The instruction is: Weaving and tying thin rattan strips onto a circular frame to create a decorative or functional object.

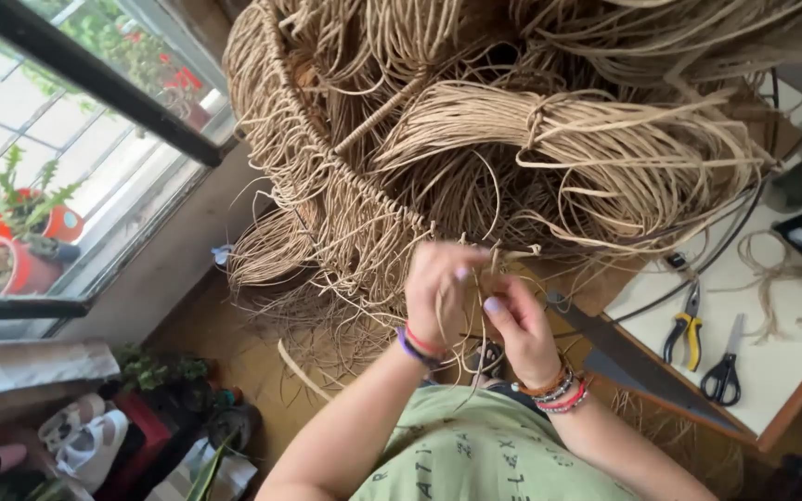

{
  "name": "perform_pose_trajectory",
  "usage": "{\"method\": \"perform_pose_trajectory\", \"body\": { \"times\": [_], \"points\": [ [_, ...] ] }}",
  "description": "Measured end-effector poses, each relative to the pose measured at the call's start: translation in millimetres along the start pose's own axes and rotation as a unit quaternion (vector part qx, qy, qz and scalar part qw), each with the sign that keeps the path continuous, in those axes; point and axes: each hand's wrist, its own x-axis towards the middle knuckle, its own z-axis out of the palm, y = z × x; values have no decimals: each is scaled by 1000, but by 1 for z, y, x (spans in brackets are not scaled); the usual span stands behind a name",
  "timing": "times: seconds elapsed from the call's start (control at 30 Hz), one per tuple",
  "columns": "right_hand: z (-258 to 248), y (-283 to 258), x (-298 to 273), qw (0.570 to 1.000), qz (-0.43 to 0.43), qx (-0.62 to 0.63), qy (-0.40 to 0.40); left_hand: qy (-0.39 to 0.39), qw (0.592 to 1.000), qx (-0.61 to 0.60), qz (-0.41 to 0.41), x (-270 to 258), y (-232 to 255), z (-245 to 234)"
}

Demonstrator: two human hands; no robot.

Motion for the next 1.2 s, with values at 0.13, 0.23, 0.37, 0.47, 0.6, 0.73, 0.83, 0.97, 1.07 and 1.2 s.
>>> {"method": "perform_pose_trajectory", "body": {
  "times": [0.13,0.23,0.37,0.47,0.6,0.73,0.83,0.97,1.07,1.2],
  "points": [
    [12,-1,-2,998,-29,-18,56,-51,991,126,1,55,-11,-6],
    [7,36,-4,993,-59,-52,85,-114,972,207,9,78,-29,-1],
    [5,60,-14,991,-62,-51,111,-114,966,231,-12,100,-24,-3],
    [3,72,-11,988,-77,-30,127,-109,970,209,-51,110,-25,1],
    [5,81,-14,986,-82,-48,135,-104,977,162,-96,120,-17,-1],
    [8,79,-4,988,-96,-17,122,-97,987,27,-129,109,-16,18],
    [-5,100,-3,991,-59,-59,105,-79,859,-423,-277,98,-3,30],
    [-9,117,-3,967,-42,-214,128,31,782,-555,-282,103,-26,42],
    [-6,117,-5,952,-50,-268,142,83,766,-562,-301,103,-34,51],
    [2,113,-4,938,-75,-295,168,108,762,-555,-318,113,-29,58]
  ]
}}
